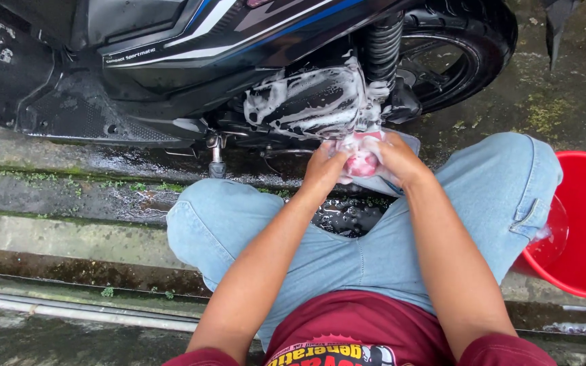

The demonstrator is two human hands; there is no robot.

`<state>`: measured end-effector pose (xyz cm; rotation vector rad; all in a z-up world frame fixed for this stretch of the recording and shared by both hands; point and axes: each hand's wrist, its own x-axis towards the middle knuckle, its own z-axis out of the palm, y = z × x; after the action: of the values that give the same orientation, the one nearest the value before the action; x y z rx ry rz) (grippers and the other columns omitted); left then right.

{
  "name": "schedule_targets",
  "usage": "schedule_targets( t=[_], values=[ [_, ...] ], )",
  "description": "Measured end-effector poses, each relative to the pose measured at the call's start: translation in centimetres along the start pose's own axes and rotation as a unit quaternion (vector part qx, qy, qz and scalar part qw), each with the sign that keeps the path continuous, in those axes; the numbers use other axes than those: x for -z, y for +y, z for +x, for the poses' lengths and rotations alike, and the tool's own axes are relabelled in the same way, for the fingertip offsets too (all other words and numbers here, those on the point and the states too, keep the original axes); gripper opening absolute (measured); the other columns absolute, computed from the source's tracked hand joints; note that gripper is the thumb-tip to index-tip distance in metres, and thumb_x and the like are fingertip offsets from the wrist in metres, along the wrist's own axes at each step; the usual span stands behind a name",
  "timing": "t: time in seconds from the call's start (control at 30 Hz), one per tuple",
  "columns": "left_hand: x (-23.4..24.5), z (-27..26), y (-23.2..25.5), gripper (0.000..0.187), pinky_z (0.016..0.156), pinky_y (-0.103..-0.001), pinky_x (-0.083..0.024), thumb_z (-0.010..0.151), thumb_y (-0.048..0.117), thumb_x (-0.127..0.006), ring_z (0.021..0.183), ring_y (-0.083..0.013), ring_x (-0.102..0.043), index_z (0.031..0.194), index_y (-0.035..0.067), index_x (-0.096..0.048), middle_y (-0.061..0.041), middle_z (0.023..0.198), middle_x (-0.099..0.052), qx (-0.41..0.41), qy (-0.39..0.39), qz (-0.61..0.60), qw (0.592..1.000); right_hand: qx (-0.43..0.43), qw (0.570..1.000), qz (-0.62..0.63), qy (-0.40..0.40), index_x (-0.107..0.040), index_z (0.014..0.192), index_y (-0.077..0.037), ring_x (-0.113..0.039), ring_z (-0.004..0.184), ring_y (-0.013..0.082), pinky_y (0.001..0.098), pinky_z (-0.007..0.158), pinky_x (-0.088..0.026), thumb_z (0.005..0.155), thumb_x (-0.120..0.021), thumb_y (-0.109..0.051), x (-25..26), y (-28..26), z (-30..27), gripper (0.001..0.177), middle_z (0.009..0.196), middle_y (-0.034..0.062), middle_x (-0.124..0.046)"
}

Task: Washing a motorcycle using a sponge and soapy water

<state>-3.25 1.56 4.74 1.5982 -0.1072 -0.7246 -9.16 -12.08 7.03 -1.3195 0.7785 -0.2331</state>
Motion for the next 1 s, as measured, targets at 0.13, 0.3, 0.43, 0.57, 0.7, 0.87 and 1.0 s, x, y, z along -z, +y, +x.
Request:
schedule_targets(
  t=[0.13, 0.3, 0.43, 0.57, 0.7, 0.87, 1.0],
  values=[
    [-0.1, -2.4, 2.5, 0.062, 0.104, -0.052, -0.05, 0.082, 0.033, -0.065, 0.128, -0.0391, -0.059, 0.136, 0.002, -0.062, -0.024, 0.127, -0.066, 0.002, 0.004, 0.1, 0.995, -0.022, 0.994, -0.048, -0.099, -0.066, 0.09, 0.006, -0.065, 0.049, 0.0235, 0.0449, 0.047, -0.062, 0.083, -0.064, -0.012, 1.2, -0.3, 0.5, 0.019, 0.063, 0.0179, -0.059],
    [1.1, -1.2, 1.1, 0.047, 0.097, -0.046, -0.054, 0.088, 0.023, -0.061, 0.121, -0.034, -0.065, 0.13, 0.004, -0.069, -0.021, 0.118, -0.072, 0.002, 0.078, 0.087, 0.993, -0.036, 0.985, -0.039, -0.167, -0.067, 0.097, 0.0, -0.072, 0.058, 0.0251, 0.0481, 0.054, -0.065, 0.092, -0.065, -0.03, 1.9, -1.1, 0.8, 0.031, 0.074, 0.0161, -0.068],
    [1.4, -0.3, 0.2, 0.043, 0.098, -0.046, -0.053, 0.089, 0.024, -0.057, 0.122, -0.0331, -0.064, 0.127, 0.008, -0.071, -0.019, 0.119, -0.072, 0.025, 0.144, 0.063, 0.987, -0.043, 0.983, -0.039, -0.172, -0.066, 0.109, 0.0, -0.074, 0.069, 0.0288, 0.0457, 0.061, -0.066, 0.095, -0.057, -0.034, 1.9, 1.0, 2.1, 0.038, 0.089, 0.0181, -0.072],
    [0.9, -3.8, 4.0, 0.036, 0.1, -0.046, -0.048, 0.088, 0.019, -0.053, 0.123, -0.0342, -0.063, 0.116, 0.006, -0.073, -0.022, 0.116, -0.072, -0.012, 0.263, -0.008, 0.965, 0.019, 0.987, -0.067, -0.148, -0.059, 0.12, 0.003, -0.074, 0.071, 0.0278, 0.0392, 0.065, -0.066, 0.093, -0.054, -0.011, 0.5, 0.8, 0.9, 0.031, 0.099, 0.0209, -0.071],
    [3.3, 0.1, 1.5, 0.035, 0.109, -0.048, -0.042, 0.093, 0.016, -0.053, 0.128, -0.0413, -0.057, 0.122, 0.0, -0.067, -0.028, 0.122, -0.066, -0.043, 0.342, 0.003, 0.939, 0.031, 0.984, -0.093, -0.151, -0.059, 0.12, 0.005, -0.074, 0.069, 0.0215, 0.0322, 0.064, -0.066, 0.092, -0.056, -0.009, 0.1, 1.3, 1.5, 0.031, 0.094, 0.0188, -0.071],
    [2.9, -1.2, 5.3, 0.036, 0.111, -0.04, -0.044, 0.097, 0.005, -0.048, 0.13, -0.0329, -0.057, 0.129, 0.009, -0.063, -0.019, 0.127, -0.06, -0.087, 0.417, -0.185, 0.886, 0.028, 0.99, -0.095, -0.105, -0.063, 0.119, 0.006, -0.076, 0.07, 0.0244, 0.0343, 0.062, -0.066, 0.093, -0.063, -0.012, 0.0, 2.4, 2.4, 0.032, 0.099, 0.0245, -0.073],
    [3.2, 1.5, 0.0, 0.047, 0.065, -0.037, -0.059, 0.096, 0.012, -0.051, 0.11, -0.0294, -0.063, 0.142, 0.017, -0.05, -0.015, 0.133, -0.058, -0.03, 0.372, -0.212, 0.903, 0.031, 0.988, -0.107, -0.11, -0.063, 0.121, 0.006, -0.075, 0.069, 0.0227, 0.0309, 0.06, -0.066, 0.094, -0.064, -0.012, 0.3, 2.8, 2.3, 0.032, 0.098, 0.0229, -0.073]
  ],
)
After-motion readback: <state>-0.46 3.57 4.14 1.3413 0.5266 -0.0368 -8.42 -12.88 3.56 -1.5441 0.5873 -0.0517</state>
